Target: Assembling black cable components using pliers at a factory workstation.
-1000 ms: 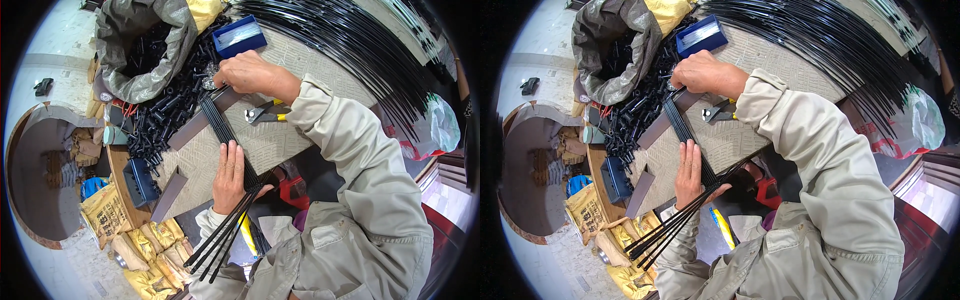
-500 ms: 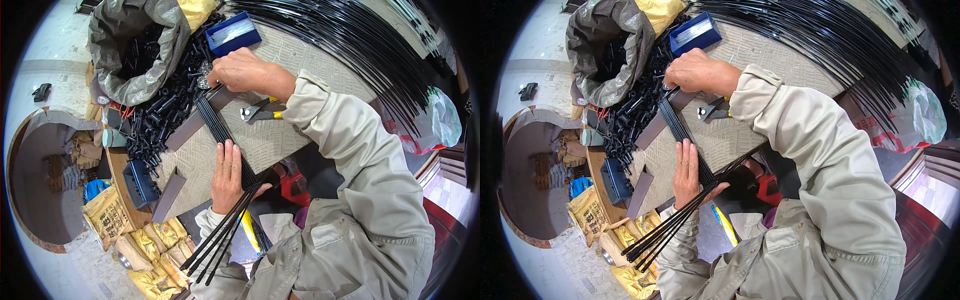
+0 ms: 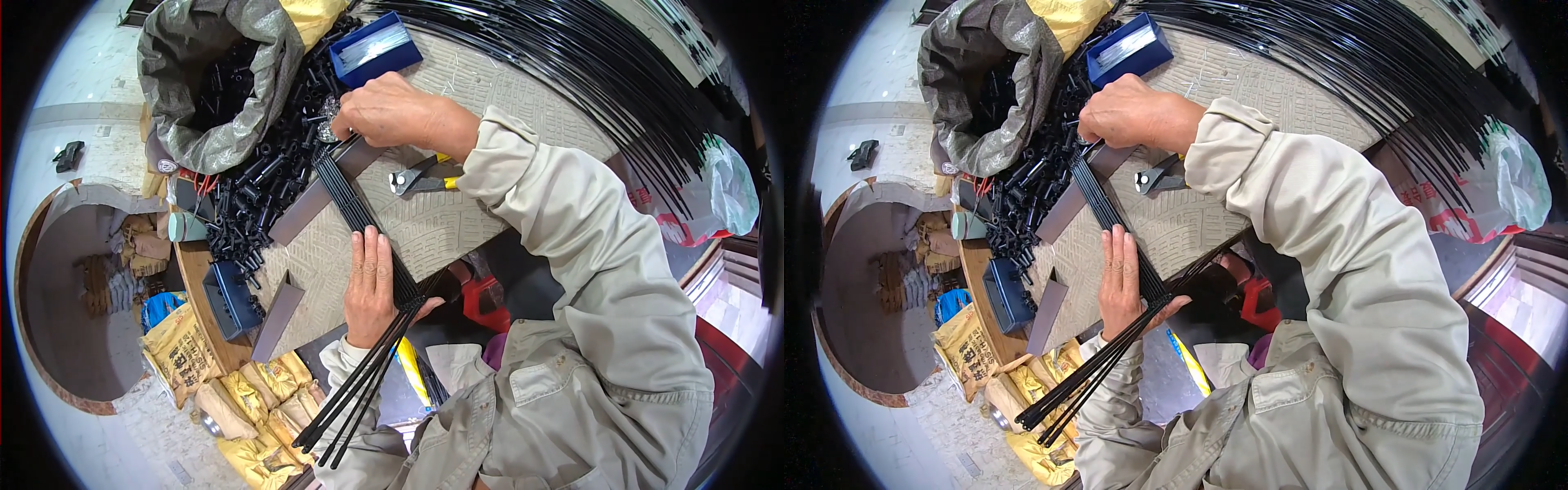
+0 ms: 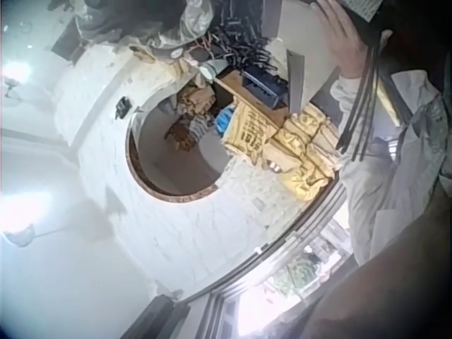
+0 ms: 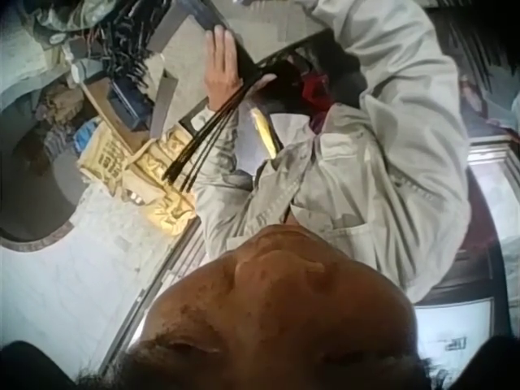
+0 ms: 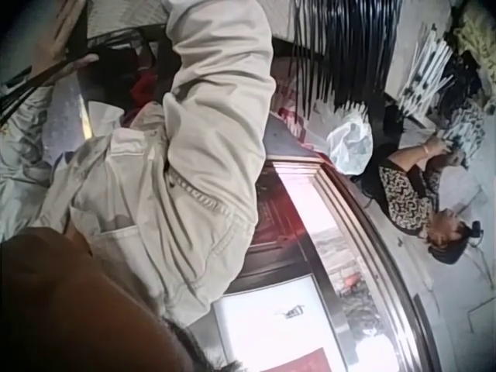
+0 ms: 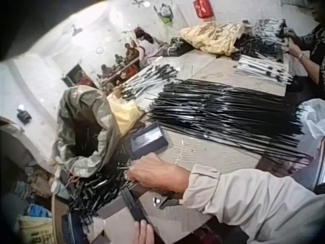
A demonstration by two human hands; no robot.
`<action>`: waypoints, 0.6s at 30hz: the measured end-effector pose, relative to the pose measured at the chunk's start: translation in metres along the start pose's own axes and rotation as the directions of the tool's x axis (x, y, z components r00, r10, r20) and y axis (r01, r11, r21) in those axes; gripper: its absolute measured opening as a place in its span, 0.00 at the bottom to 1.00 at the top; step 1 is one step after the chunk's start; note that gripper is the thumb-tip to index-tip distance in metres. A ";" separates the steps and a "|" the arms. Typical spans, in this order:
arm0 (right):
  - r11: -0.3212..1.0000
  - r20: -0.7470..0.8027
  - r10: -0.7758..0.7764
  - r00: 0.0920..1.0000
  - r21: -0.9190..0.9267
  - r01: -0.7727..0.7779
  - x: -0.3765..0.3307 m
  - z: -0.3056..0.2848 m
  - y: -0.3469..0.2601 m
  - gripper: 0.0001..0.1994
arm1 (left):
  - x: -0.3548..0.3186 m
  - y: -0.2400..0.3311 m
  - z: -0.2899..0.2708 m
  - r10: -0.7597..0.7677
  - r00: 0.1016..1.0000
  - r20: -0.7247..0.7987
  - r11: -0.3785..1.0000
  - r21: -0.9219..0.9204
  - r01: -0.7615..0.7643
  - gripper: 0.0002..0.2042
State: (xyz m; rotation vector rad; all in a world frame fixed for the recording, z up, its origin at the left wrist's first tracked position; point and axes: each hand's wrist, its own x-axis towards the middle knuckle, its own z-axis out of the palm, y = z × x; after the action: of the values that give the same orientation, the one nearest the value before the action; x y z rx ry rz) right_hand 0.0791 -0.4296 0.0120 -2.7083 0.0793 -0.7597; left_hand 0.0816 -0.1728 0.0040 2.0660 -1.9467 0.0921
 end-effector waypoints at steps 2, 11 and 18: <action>1.000 0.009 -0.002 1.000 0.012 0.002 0.000 0.002 0.000 0.03 | 0.002 0.001 -0.004 -0.001 1.000 -0.018 1.000 -0.016 0.001 0.47; 1.000 0.074 -0.013 0.997 -0.011 0.013 0.003 -0.007 -0.006 0.05 | -0.002 -0.002 0.000 -0.013 1.000 0.004 1.000 0.010 0.013 0.47; 1.000 0.039 -0.024 0.999 -0.009 0.025 0.003 -0.007 -0.006 0.05 | -0.003 -0.001 -0.001 -0.034 0.999 0.010 0.999 0.010 0.034 0.46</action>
State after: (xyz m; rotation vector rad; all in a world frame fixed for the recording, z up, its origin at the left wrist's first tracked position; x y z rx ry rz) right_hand 0.0777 -0.4267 0.0210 -2.7368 0.0410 -0.7150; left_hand 0.0825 -0.1696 0.0044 2.1097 -1.9199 0.0839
